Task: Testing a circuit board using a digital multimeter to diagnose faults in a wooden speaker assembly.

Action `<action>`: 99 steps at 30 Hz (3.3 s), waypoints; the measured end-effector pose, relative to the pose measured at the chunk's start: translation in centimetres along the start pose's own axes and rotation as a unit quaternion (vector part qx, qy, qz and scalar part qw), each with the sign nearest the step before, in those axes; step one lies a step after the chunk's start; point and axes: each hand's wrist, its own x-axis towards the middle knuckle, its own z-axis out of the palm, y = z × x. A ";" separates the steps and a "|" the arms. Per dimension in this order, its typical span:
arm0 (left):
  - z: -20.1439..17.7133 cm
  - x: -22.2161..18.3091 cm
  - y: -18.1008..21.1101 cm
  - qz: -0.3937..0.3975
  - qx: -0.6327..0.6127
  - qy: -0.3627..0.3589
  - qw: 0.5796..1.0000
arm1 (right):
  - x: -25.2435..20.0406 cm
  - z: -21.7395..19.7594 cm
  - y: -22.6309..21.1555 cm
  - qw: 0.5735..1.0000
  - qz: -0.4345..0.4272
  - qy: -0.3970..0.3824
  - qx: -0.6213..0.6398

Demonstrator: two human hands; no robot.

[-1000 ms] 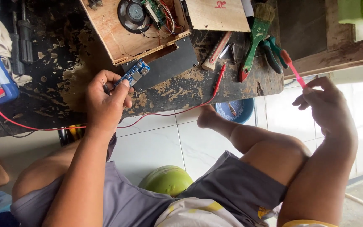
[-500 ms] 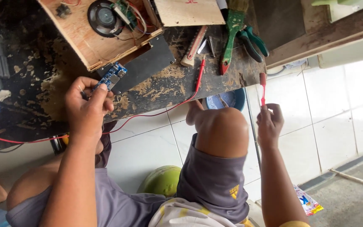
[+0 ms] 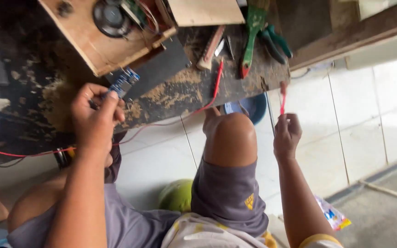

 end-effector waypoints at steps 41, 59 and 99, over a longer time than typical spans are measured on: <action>-0.9 -0.4 -0.6 0.120 0.022 -0.040 0.992 | -5.3 -12.9 -6.9 0.972 -0.086 -0.002 -0.218; -2.1 -2.3 -0.4 0.069 -0.006 -0.028 0.997 | -11.4 -16.4 2.4 0.943 0.136 -0.027 -0.303; -1.7 1.7 0.3 0.144 0.093 -0.017 0.985 | -9.3 21.5 -23.3 0.791 -0.461 -0.378 -0.139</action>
